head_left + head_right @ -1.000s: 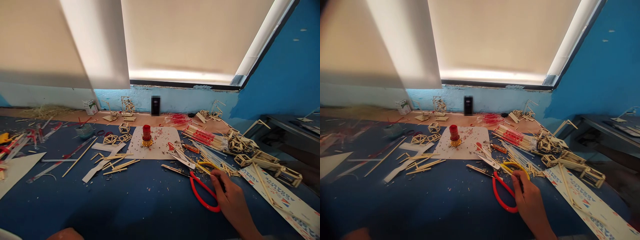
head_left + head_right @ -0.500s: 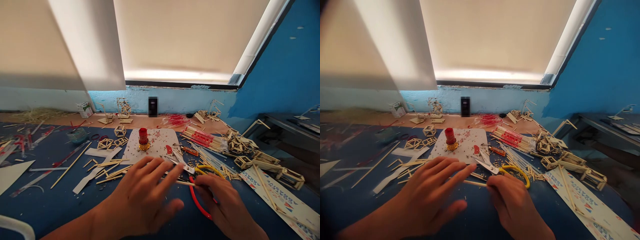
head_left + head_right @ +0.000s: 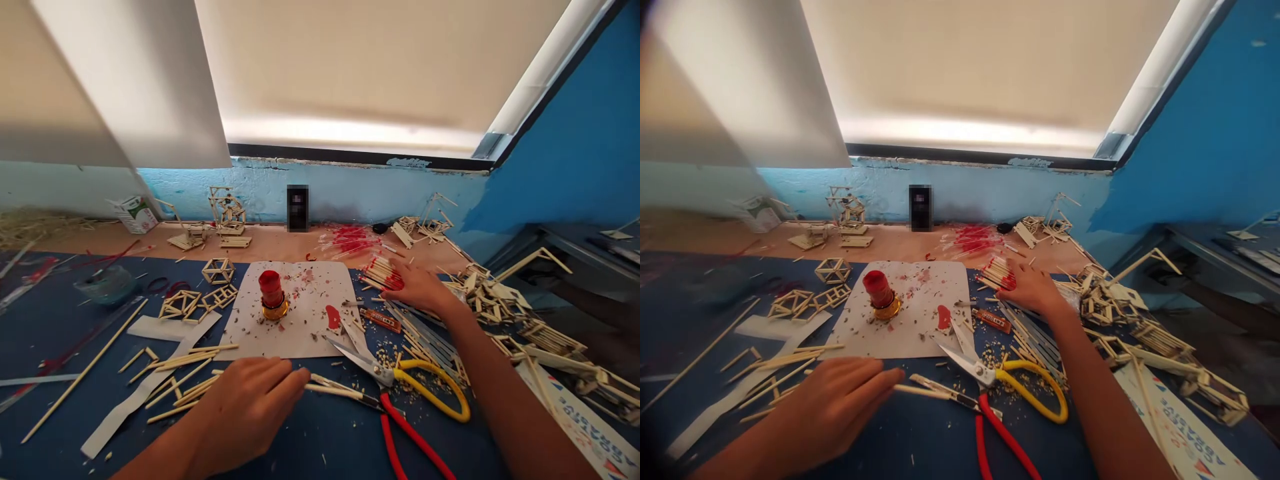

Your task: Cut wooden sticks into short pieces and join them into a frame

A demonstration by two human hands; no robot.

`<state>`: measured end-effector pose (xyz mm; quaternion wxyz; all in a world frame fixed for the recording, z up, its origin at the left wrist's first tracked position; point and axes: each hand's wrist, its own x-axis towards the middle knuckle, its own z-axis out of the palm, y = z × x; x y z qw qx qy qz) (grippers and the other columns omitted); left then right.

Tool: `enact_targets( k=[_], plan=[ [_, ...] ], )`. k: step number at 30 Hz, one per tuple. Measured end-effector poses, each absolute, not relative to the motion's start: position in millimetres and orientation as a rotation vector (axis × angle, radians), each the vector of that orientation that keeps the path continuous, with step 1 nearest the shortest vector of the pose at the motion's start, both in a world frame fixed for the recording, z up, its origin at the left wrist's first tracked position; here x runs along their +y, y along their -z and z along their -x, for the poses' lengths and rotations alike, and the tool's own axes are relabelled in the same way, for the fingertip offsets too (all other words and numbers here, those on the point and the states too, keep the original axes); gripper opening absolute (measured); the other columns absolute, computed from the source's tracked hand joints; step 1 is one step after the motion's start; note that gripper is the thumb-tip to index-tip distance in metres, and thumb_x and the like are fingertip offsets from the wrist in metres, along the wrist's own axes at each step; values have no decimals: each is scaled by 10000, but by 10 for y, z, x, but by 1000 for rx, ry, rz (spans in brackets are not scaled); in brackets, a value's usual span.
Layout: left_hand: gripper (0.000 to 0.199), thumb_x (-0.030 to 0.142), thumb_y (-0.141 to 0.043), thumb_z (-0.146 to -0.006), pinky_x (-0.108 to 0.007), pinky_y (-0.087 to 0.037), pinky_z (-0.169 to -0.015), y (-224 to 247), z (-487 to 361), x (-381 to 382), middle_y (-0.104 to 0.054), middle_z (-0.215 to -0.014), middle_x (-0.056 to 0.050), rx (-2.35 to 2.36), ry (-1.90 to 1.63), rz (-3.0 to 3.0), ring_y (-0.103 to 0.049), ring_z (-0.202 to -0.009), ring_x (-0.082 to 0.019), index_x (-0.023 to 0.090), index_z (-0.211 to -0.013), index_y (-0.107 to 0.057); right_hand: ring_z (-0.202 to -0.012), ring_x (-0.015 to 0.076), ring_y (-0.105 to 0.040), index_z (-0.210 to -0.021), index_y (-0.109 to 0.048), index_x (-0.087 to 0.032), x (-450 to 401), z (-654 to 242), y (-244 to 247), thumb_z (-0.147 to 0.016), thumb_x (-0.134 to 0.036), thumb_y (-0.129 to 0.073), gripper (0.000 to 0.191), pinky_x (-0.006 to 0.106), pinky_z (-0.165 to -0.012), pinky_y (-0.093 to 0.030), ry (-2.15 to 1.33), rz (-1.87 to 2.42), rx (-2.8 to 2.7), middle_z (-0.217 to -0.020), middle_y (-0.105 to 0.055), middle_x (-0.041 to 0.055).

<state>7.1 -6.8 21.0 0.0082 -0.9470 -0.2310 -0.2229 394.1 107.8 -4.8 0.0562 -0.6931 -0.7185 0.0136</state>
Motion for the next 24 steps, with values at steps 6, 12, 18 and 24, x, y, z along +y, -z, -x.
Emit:
enact_targets(
  k=[6, 12, 18, 24],
  plan=[
    [329, 136, -316, -1075, -335, -391, -542, -159, 24, -107, -638, -729, -3, -643, 670, 2981, -586, -570, -165, 146, -1148, -637, -1160, 332, -635, -1374, -589, -184, 1107, -4106, 140, -942, -387, -568, 478, 410, -969, -468, 45, 2020, -2198, -1301, -682, 165],
    [444, 108, -209, -1084, -328, -423, -581, -111, 55, -101, -687, -778, 0, -638, 611, 2991, -646, -622, -160, 158, -1216, -630, -1017, 311, -675, -1264, -660, -170, 1164, -4209, 228, -987, -364, -502, 374, 395, -881, -494, 81, 1976, -2147, -1111, -739, 154],
    [458, 23, -248, -1024, -316, -488, -663, -136, 59, -100, -716, -844, -14, -706, 552, 2998, -694, -699, -164, 134, -1291, -603, -1240, 365, -569, -1404, -565, -147, 1059, -4107, 104, -960, -397, -538, 510, 483, -1028, -432, 118, 1885, -2091, -1343, -629, 197],
    [463, 6, -287, -980, -323, -511, -633, -157, 58, -109, -719, -834, -14, -668, 548, 3052, -693, -666, -161, 113, -1318, -585, -782, 218, -668, -922, -699, -232, 888, -3842, -138, -1006, -393, -489, 278, 325, -705, -470, -149, 1814, -2211, -849, -727, 43]
  ],
)
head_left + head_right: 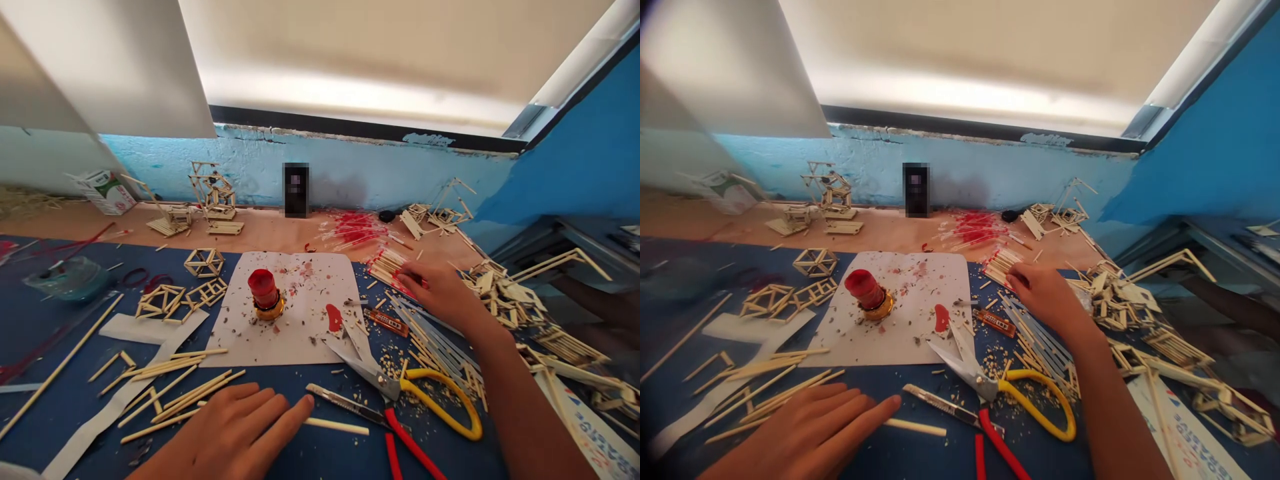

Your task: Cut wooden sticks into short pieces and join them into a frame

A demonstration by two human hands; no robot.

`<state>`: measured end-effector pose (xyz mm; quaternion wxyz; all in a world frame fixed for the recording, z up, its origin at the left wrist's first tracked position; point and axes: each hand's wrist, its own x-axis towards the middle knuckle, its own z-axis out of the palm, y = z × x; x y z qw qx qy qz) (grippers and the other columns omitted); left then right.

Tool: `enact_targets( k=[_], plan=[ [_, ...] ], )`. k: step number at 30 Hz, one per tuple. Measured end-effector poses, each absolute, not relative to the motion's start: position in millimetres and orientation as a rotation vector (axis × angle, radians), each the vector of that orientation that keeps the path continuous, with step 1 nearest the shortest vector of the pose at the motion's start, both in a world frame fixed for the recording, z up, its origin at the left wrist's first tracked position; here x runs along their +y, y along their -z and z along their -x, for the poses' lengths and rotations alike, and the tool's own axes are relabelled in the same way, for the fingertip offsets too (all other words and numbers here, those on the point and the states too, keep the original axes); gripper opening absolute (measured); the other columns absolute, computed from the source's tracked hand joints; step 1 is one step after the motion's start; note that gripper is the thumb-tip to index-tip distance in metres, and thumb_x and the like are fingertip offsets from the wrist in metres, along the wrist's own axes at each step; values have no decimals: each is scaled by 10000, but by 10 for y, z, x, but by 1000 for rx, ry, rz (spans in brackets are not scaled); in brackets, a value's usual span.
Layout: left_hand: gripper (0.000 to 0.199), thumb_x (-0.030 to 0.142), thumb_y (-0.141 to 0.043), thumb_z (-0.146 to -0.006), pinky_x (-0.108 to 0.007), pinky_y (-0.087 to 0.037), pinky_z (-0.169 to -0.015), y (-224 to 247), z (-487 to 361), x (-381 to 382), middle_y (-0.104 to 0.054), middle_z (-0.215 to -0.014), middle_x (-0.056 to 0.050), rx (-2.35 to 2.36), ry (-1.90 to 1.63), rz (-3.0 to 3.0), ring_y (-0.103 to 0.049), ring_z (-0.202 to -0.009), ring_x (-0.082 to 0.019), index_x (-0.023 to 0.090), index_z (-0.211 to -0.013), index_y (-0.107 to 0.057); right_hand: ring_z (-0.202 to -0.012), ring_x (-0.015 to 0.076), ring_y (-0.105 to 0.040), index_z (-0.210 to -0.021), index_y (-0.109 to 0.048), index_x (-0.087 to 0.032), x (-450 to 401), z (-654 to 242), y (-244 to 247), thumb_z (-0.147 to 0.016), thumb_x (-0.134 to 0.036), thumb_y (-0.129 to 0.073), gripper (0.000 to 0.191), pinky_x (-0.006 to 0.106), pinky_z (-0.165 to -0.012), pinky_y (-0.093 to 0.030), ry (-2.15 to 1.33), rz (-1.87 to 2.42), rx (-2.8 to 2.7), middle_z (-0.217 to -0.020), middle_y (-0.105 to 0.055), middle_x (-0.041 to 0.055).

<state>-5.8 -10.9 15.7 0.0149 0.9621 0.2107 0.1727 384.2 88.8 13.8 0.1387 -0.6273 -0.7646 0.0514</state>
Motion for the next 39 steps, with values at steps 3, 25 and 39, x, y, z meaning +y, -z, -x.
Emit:
enact_targets(
  k=[3, 25, 39],
  plan=[
    [437, 28, -299, -991, -308, -485, -561, -140, 72, -109, -691, -791, -18, 643, -572, -2968, -655, -605, -156, 91, -1342, -552, -670, 179, -624, -775, -647, -228, 779, -3738, -308, -1004, -434, -504, 339, 297, -613, -429, -374, 1799, -2334, -730, -683, 14],
    [123, 207, -573, -1013, -271, -466, -639, -90, -7, -32, -736, -843, -2, 976, -806, -2972, -690, -698, -142, 186, -1043, -691, -1034, 414, -670, -1212, -593, -264, -1299, -3327, 358, -831, -588, -652, 504, 587, -842, -565, 13, 2026, -2028, -1127, -706, 157],
    [182, 240, -518, -1034, -246, -449, -605, -63, 27, -6, -726, -807, 2, 913, -782, -3018, -685, -673, -130, 197, -1046, -695, -982, 379, -707, -1123, -633, -297, -1436, -3008, 336, -917, -630, -525, 406, 538, -794, -584, -131, 2038, -1747, -1103, -736, 127]
  ],
)
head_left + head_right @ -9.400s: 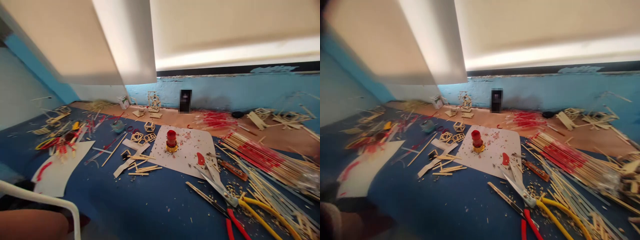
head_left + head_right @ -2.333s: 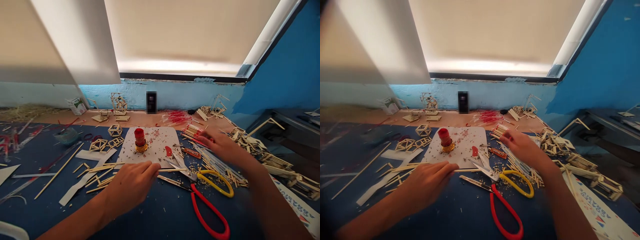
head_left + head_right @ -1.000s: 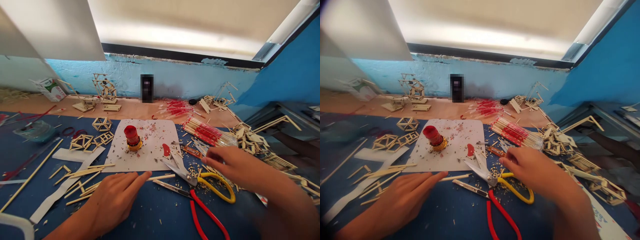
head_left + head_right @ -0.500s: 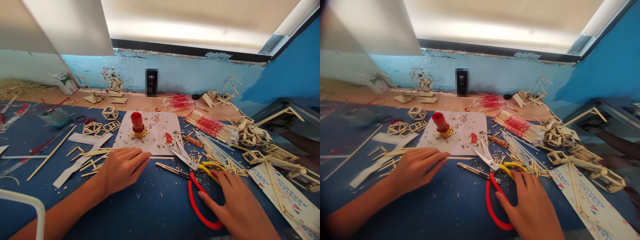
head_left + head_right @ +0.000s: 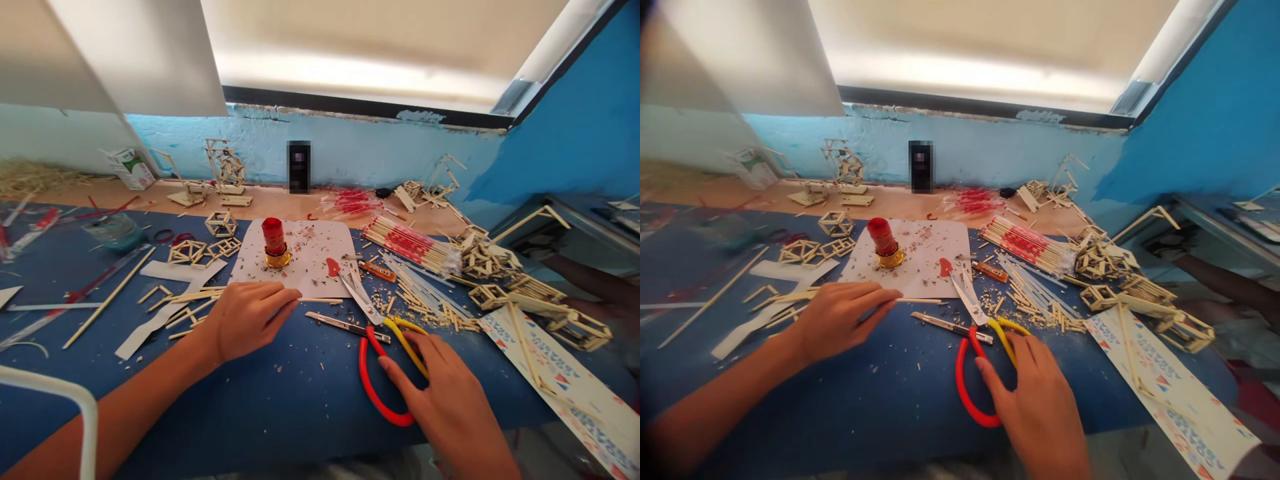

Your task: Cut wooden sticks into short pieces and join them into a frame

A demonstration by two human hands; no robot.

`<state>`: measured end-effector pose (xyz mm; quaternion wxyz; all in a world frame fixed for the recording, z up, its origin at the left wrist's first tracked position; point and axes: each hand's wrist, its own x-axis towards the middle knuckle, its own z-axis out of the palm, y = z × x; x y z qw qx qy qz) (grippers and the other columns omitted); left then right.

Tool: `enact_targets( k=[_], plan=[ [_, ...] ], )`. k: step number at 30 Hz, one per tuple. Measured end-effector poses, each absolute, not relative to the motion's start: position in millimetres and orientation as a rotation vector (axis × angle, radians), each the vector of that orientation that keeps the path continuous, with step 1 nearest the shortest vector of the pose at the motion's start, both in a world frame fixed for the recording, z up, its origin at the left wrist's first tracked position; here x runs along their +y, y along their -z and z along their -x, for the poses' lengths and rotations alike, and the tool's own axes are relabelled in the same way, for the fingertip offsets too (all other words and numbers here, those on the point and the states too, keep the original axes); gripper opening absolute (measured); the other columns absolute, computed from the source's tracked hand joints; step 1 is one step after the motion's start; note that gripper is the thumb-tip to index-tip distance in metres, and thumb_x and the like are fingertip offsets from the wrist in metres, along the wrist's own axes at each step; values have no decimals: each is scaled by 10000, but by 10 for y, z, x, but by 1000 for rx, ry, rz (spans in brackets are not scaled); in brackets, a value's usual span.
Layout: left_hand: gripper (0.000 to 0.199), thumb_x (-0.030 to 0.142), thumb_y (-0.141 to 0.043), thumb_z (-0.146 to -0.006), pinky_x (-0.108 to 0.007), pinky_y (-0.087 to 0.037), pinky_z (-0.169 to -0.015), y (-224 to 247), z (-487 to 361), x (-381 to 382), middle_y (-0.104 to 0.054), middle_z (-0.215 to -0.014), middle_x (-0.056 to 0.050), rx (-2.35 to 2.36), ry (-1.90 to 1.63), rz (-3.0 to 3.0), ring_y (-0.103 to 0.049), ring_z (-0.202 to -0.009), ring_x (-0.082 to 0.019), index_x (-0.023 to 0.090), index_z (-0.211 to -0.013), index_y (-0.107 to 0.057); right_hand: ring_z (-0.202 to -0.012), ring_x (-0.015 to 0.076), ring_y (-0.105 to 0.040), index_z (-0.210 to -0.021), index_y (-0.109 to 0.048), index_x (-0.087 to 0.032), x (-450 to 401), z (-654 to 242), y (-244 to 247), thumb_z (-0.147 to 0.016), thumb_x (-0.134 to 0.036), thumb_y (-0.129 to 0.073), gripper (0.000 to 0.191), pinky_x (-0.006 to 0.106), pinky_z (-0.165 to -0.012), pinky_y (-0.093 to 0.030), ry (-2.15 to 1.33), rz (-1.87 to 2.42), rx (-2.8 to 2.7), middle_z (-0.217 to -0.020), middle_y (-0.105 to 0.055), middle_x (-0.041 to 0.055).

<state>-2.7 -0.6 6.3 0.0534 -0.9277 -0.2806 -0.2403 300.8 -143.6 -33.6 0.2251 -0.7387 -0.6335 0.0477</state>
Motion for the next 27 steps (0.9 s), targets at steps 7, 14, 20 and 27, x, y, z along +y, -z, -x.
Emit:
enact_targets(
  k=[7, 14, 20, 27],
  plan=[
    [238, 246, -459, -1059, -262, -430, -618, -72, -14, 21, -683, -755, 0, -768, 659, 2869, -650, -664, -139, 187, -1079, -689, -815, 281, -720, -993, -728, -290, -1109, -3585, 115, -983, -445, -488, 286, 421, -755, -551, -20, 2035, -1630, -1028, -776, 74],
    [254, 204, -440, -1061, -304, -438, -740, -93, -22, -17, -671, -822, -27, -641, 486, 2996, -624, -748, -162, 173, -1053, -693, -858, 309, -721, -920, -766, -250, -428, -3845, 164, -961, -329, -481, 299, 383, -662, -470, -17, 2217, -2075, -943, -767, 97],
    [224, 216, -475, -1054, -313, -454, -772, -66, -38, -82, -680, -903, -38, -596, 346, 3078, -636, -821, -174, 184, -1071, -697, -693, 279, -692, -697, -727, -232, -355, -3796, 163, -878, -249, -540, 260, 351, -587, -398, -16, 2237, -2140, -745, -738, 117],
    [214, 188, -482, -1040, -338, -480, -824, -281, 54, -45, -705, -995, -62, -557, 414, 3059, -656, -893, -195, 176, -1157, -661, -760, 276, -665, -819, -729, -230, 288, -3471, -304, -854, -376, -646, 171, 350, -649, -449, -125, 1989, -2153, -800, -730, 107]
  ],
)
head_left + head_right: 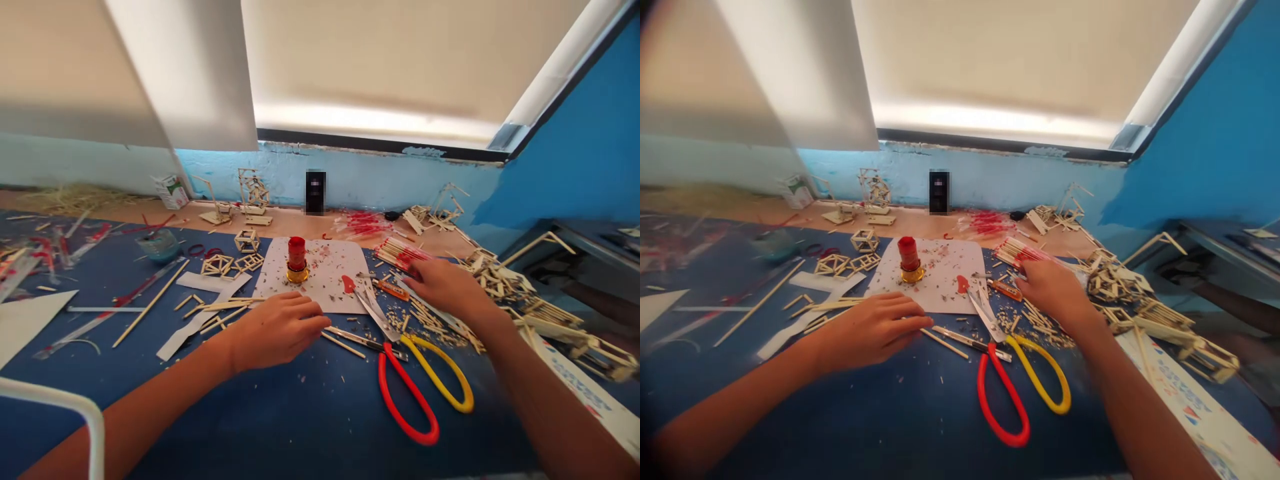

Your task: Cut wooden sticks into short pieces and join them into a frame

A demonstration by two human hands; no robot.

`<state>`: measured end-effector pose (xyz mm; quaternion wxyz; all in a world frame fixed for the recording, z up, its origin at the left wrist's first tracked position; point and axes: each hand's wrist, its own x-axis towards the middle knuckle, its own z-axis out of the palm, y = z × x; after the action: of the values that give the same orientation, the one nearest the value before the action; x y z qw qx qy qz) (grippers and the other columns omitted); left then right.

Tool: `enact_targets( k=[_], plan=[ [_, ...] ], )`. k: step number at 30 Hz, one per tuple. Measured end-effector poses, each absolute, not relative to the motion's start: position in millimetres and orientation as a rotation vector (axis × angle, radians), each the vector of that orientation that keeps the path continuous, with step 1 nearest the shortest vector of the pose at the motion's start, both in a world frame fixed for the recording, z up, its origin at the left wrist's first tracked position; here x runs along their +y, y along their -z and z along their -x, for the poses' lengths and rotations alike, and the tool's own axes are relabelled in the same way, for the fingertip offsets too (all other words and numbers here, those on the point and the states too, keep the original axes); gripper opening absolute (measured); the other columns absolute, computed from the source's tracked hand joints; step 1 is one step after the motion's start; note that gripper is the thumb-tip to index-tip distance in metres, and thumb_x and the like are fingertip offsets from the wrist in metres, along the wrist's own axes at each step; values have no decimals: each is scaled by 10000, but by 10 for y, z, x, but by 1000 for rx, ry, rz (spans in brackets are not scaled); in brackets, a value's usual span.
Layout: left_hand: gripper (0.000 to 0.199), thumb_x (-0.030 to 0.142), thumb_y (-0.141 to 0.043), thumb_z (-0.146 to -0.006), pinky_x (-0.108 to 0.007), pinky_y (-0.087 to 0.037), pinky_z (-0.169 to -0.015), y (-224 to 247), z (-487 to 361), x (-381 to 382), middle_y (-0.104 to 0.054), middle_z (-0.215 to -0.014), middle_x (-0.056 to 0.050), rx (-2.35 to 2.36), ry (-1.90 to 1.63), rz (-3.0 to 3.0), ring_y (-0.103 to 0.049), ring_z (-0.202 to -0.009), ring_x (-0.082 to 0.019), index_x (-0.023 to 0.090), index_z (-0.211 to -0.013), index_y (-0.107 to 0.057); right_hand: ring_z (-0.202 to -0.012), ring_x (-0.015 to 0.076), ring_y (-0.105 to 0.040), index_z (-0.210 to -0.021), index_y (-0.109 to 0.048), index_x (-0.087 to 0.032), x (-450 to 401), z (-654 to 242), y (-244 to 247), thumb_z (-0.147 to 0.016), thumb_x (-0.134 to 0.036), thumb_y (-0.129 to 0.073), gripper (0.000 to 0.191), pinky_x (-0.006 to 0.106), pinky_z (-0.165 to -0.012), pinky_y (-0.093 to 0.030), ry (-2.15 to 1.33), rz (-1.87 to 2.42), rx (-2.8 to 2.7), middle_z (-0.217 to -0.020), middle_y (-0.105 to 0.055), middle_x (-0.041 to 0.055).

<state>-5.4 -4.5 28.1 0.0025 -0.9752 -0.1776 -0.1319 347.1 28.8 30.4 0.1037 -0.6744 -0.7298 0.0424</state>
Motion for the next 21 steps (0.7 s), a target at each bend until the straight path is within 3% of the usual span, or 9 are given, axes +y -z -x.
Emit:
enact_targets(
  k=[4, 6, 9, 14, 21],
  plan=[
    [180, 105, -493, -1001, -317, -479, -710, -292, 141, 86, -714, -853, -55, -388, 660, 2985, -620, -733, -169, 142, -1060, -659, -914, 254, -678, -1176, -678, -174, 1481, -2705, -509, -918, -491, -669, 409, 364, -785, -539, -358, 1825, -2019, -1082, -723, 120],
    [169, 72, -519, -967, -314, -470, -657, -239, 185, 135, -714, -796, -55, -378, 855, 2948, -615, -682, -166, 126, -1072, -639, -978, 225, -677, -1258, -623, -160, 2119, -2297, -464, -970, -446, -649, 407, 416, -844, -573, -473, 1845, -1896, -1189, -674, 100],
    [178, 49, -530, -939, -316, -427, -577, -165, 247, 148, -694, -714, -45, -446, 995, 2926, -583, -600, -159, 109, -1074, -629, -1064, 240, -664, -1299, -606, -169, 2854, -1822, -232, -990, -372, -646, 371, 451, -890, -581, -534, 1862, -1707, -1278, -635, 103],
    [169, 65, -514, -952, -338, -346, -482, -196, 333, 119, -594, -585, -16, -529, 925, 2911, -492, -499, -152, 88, -991, -677, -1128, 260, -642, -1321, -600, -181, 3404, -1394, 173, -988, -358, -649, 381, 480, -939, -562, -466, 1825, -1430, -1338, -608, 112],
    [249, 54, -448, -1005, -332, -413, -478, -287, 385, 143, -575, -597, 6, -598, 800, 2973, -492, -509, -148, 86, -983, -694, -1194, 287, -610, -1360, -577, -189, 3597, -1021, 374, -982, -369, -654, 426, 523, -984, -533, -364, 1911, -1111, -1393, -575, 119]
  ],
)
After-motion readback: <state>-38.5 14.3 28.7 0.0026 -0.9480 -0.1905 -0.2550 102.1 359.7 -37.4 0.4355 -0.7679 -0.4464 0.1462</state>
